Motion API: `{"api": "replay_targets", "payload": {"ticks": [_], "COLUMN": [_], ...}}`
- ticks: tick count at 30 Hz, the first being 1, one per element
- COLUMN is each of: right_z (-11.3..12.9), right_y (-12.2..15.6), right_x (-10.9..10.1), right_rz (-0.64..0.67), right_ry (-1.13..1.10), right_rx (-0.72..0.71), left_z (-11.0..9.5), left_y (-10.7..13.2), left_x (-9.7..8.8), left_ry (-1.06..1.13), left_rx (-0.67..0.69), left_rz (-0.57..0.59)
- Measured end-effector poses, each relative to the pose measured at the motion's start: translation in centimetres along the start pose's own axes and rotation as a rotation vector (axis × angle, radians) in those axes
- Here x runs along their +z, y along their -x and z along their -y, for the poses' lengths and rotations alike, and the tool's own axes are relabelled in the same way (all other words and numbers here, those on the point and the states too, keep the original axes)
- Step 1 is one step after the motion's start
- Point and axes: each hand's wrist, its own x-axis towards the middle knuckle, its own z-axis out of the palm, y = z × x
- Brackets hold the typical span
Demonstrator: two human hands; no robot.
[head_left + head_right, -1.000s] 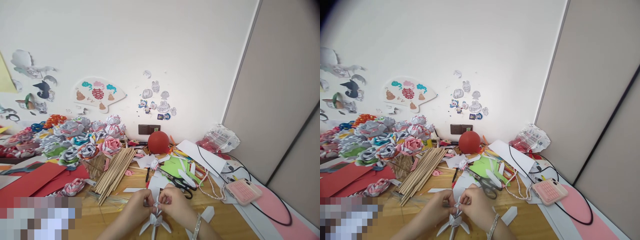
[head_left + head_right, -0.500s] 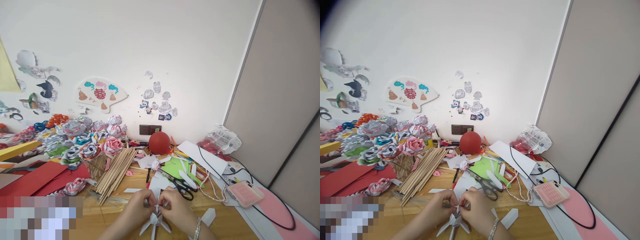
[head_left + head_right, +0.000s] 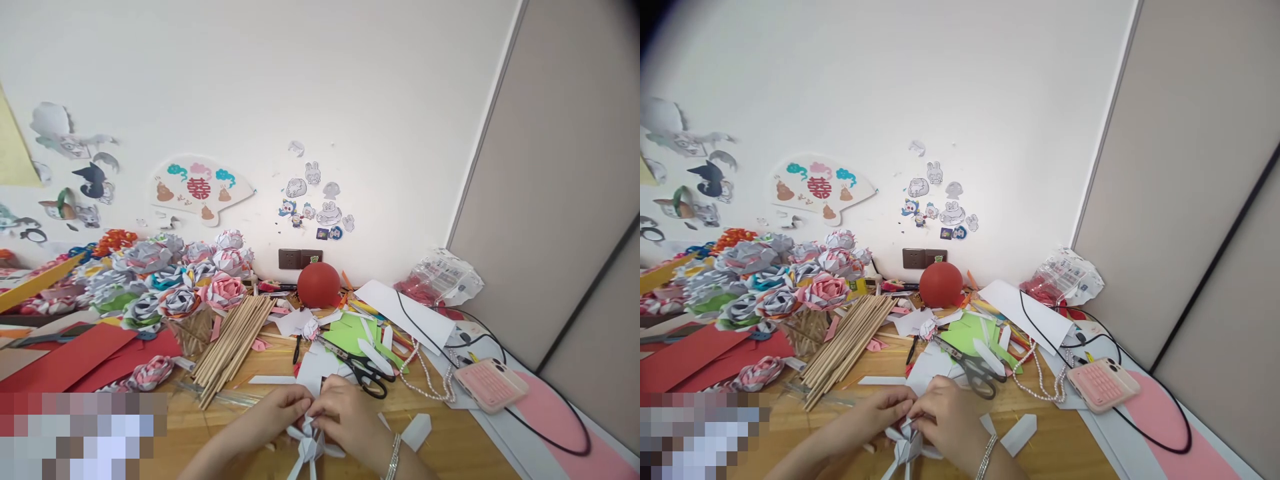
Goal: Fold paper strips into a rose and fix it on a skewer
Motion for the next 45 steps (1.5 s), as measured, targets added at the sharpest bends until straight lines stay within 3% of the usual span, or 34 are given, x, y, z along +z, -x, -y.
{"api": "replay_targets", "payload": {"ticks": [6,14,22,30,36,38,41,43,45], "right_z": [-0.4,-0.6,-1.0,0.0,0.1,0.3,0.7,0.7,0.7], "right_y": [0.0,-0.1,0.0,-0.2,-0.2,-0.4,-0.6,-0.7,-0.6], "right_x": [0.1,-0.8,-1.4,-1.8,-2.0,-2.3,-2.8,-3.0,-2.9], "right_rz": [-0.044,0.010,0.195,0.134,0.133,0.094,-0.103,-0.224,-0.263], "right_ry": [0.027,0.036,0.022,0.024,-0.017,-0.054,-0.093,-0.055,0.028], "right_rx": [-0.146,-0.332,-0.103,-0.225,-0.228,-0.196,-0.143,-0.131,-0.153], "left_z": [0.5,1.3,0.3,0.5,1.1,1.0,0.7,0.5,0.2], "left_y": [-1.1,-1.8,-1.2,-1.6,-2.0,-2.0,-1.8,-1.6,-1.5], "left_x": [0.8,0.3,1.3,1.3,1.1,1.0,0.8,0.7,0.7], "left_ry": [-0.112,-0.192,-0.238,-0.232,-0.202,-0.186,-0.157,-0.115,-0.039], "left_rx": [0.109,0.149,0.170,0.158,0.194,0.225,0.278,0.309,0.326], "left_rz": [-0.145,-0.206,-0.223,-0.251,-0.310,-0.346,-0.434,-0.510,-0.576]}}
